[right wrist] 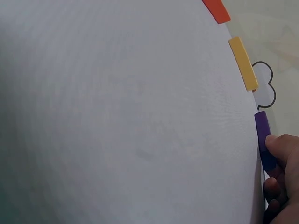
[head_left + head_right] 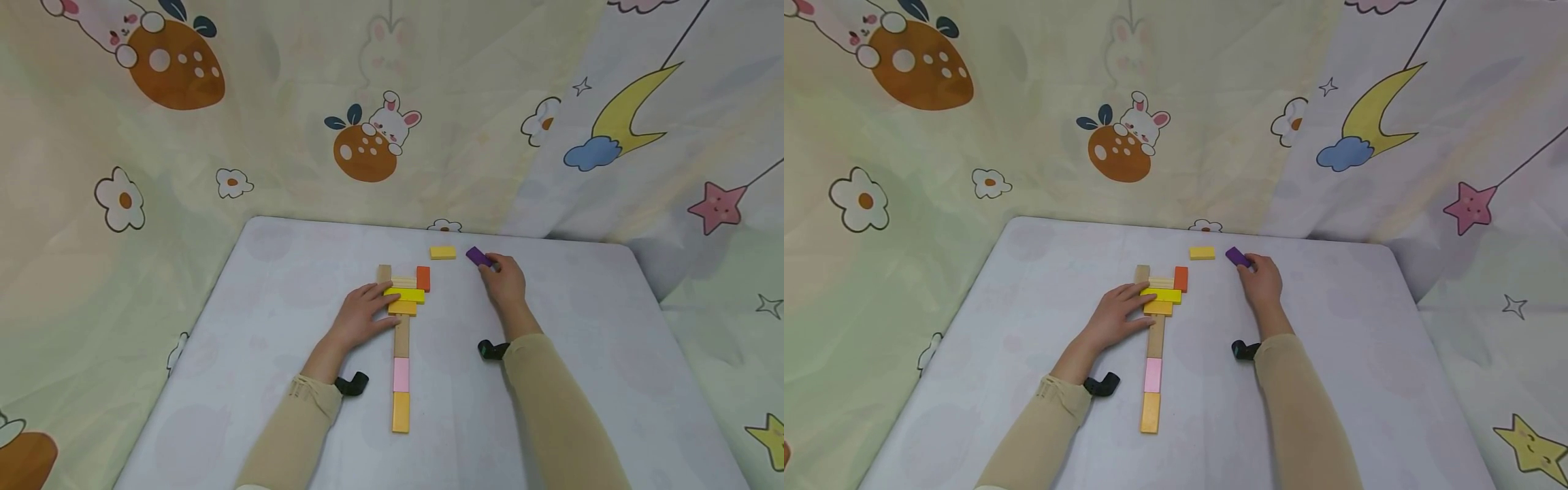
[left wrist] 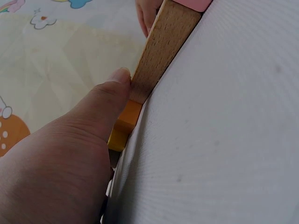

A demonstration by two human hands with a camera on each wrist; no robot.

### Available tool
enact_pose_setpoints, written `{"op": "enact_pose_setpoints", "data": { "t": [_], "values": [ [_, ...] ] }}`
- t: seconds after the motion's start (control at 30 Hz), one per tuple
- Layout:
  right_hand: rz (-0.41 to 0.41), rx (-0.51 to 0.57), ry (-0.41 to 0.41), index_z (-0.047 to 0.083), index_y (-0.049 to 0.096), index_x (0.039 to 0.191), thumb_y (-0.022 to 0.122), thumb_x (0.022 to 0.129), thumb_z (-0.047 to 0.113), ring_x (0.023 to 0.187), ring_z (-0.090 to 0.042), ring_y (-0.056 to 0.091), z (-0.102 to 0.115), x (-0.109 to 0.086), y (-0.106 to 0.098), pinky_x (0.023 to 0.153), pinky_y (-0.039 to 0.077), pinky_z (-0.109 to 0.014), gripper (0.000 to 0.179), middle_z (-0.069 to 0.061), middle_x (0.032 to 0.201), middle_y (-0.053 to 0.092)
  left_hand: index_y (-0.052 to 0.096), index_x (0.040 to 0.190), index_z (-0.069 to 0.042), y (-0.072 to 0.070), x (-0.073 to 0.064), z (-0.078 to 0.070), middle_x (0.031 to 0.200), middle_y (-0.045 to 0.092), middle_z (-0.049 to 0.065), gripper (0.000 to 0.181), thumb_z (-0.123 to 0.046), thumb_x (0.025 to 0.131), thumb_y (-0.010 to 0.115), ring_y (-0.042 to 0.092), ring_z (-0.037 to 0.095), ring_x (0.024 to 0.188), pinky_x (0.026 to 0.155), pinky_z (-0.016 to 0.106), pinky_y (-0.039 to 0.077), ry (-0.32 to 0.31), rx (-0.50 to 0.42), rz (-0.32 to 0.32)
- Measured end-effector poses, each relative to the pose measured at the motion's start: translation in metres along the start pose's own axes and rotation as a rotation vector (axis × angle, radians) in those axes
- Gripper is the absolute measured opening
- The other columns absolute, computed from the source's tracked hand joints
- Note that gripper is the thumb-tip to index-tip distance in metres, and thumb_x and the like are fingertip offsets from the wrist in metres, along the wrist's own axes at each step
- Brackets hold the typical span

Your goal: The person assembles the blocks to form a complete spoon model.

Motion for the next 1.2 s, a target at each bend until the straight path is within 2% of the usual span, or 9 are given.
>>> {"op": "enact_pose_setpoints", "data": {
  "t": [0.2, 0.63, 0.83, 1.2],
  "values": [
    [0.007, -0.010, 0.005, 0.012, 0.058, 0.137, 0.059, 0.099, 0.031, 0.122, -0.035, 0.053, 0.0004, -0.0015, 0.0007, 0.105, 0.041, -0.051, 0.043, -0.017, 0.134, 0.057, 0.051, 0.145, -0.034, 0.0005, -0.0009, 0.0005, 0.159, 0.035, -0.009, 0.061, -0.063, 0.091, 0.057, 0.034, 0.027, 0.145, 0.119, 0.050, 0.027, -0.007, -0.005, 0.016],
    [0.010, -0.008, -0.001, 0.012, 0.058, 0.137, 0.059, 0.099, 0.031, 0.117, -0.033, 0.055, 0.0027, -0.0020, 0.0007, 0.102, 0.042, -0.050, 0.042, -0.016, 0.131, 0.058, 0.053, 0.143, -0.032, -0.0019, -0.0022, -0.0014, 0.158, 0.038, -0.006, 0.059, -0.060, 0.092, 0.059, 0.036, 0.028, 0.144, 0.118, 0.051, 0.028, 0.000, -0.009, -0.009],
    [0.006, 0.001, 0.004, 0.012, 0.058, 0.137, 0.059, 0.099, 0.030, 0.119, -0.035, 0.054, 0.0022, -0.0017, -0.0003, 0.103, 0.042, -0.051, 0.042, -0.017, 0.131, 0.058, 0.053, 0.144, -0.032, -0.0022, -0.0018, -0.0021, 0.158, 0.038, -0.007, 0.059, -0.059, 0.092, 0.059, 0.036, 0.028, 0.144, 0.118, 0.051, 0.028, 0.004, -0.009, -0.015],
    [-0.018, 0.038, -0.007, 0.011, 0.060, 0.136, 0.060, 0.099, 0.029, 0.123, -0.037, 0.054, 0.0010, -0.0024, -0.0036, 0.104, 0.042, -0.052, 0.041, -0.019, 0.133, 0.059, 0.051, 0.145, -0.033, -0.0011, -0.0001, -0.0025, 0.159, 0.035, -0.008, 0.060, -0.061, 0.092, 0.058, 0.034, 0.028, 0.145, 0.119, 0.051, 0.026, -0.009, -0.014, 0.008]
  ]
}}
Point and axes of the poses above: each hand's wrist, its own x-axis towards the middle knuckle, its own y-axis out of the palm, z = x × y, the point moved 4 cm from there along x, towards the middle knuckle
